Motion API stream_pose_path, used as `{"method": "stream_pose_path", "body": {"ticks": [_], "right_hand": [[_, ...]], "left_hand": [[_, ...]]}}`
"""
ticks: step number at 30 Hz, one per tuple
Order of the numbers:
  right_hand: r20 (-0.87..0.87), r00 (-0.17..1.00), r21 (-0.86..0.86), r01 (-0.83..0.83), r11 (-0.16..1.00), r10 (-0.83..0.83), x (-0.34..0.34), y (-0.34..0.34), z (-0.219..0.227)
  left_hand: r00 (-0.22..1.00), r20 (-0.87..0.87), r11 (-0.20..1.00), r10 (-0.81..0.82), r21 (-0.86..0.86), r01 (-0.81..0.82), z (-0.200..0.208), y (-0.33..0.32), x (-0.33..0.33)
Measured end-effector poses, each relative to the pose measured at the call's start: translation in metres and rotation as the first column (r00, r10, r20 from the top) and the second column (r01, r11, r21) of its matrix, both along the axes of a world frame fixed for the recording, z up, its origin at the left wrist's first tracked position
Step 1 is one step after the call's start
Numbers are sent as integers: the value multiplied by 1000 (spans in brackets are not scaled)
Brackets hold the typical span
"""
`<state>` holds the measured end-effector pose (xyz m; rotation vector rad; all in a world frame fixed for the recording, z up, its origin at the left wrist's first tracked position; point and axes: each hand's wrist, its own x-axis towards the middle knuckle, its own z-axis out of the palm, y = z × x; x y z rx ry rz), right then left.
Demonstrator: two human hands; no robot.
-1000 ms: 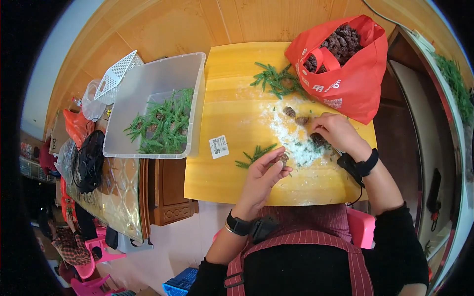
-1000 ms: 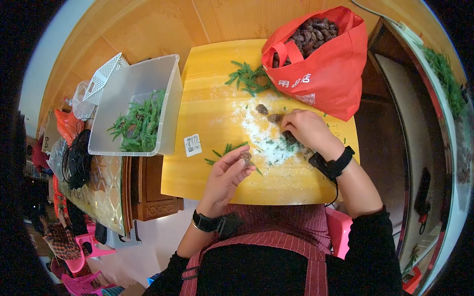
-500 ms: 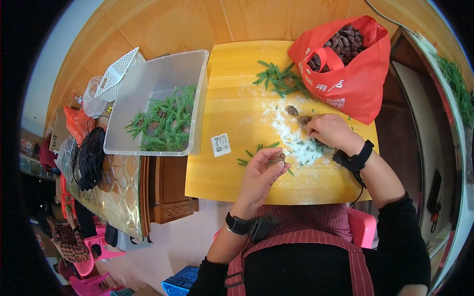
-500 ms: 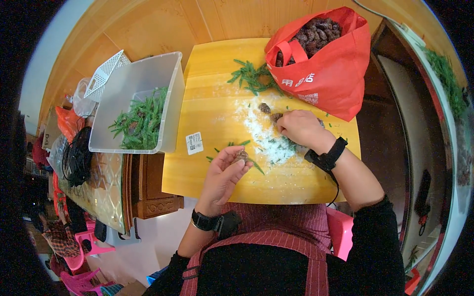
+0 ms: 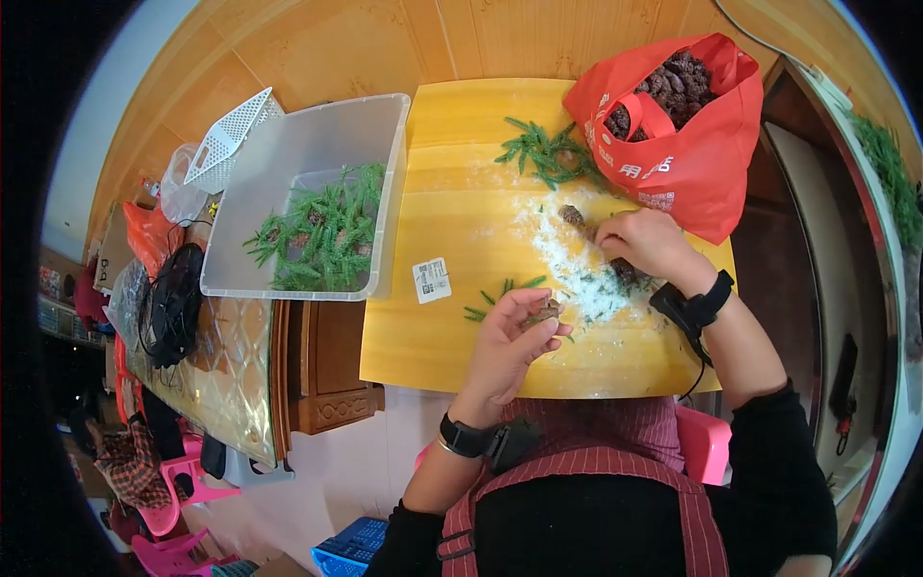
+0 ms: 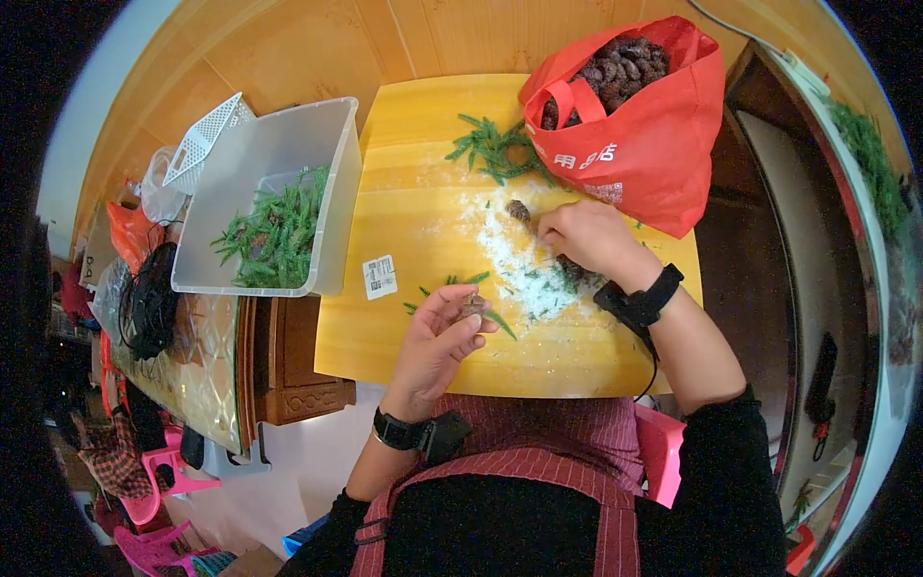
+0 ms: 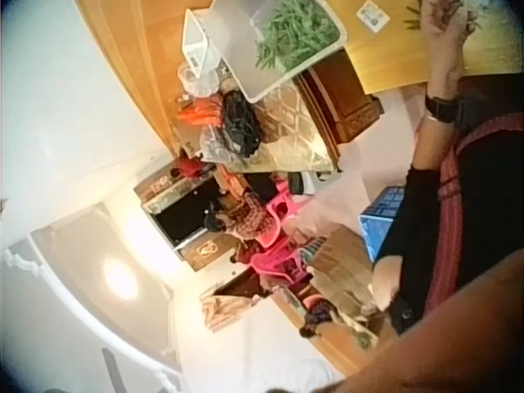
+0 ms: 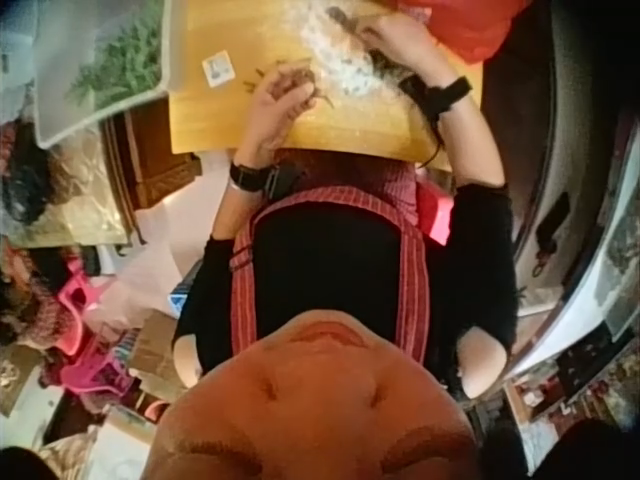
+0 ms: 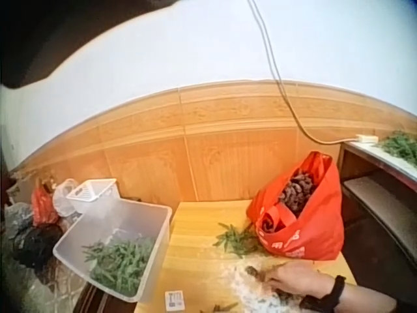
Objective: Trimming and preparing small green branches using wire cutters for assembly or decoration.
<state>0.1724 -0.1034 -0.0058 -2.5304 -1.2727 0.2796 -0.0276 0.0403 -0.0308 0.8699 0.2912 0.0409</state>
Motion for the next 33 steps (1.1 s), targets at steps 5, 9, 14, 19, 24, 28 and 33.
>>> {"method": "stream_pose_path", "body": {"ticks": [5,9,14,19,24,28,33], "right_hand": [[45,974,-18,-219,975,220,-3,0,-6],[223,955,-75,-184,980,197,-4,7,-13],[94,979,439,-203,875,180,-22,14,22],[-499,831,832,380,405,245,-61,0,51],[-698,491,695,641,327,521,-101,-21,40],[-700,391,638,718,278,597,-108,-19,22],[-676,401,643,730,230,618,-114,-17,14]], "left_hand": [[1000,-7,1000,3,-5,-3,-2,1,0],[999,32,1000,12,18,-13,2,-4,2],[996,64,997,54,-59,-51,11,-3,6],[980,174,993,100,45,-109,23,-3,3],[957,262,984,126,87,-154,30,-15,7],[940,316,985,130,69,-159,35,-23,6],[938,313,984,147,51,-171,42,-29,5]]}}
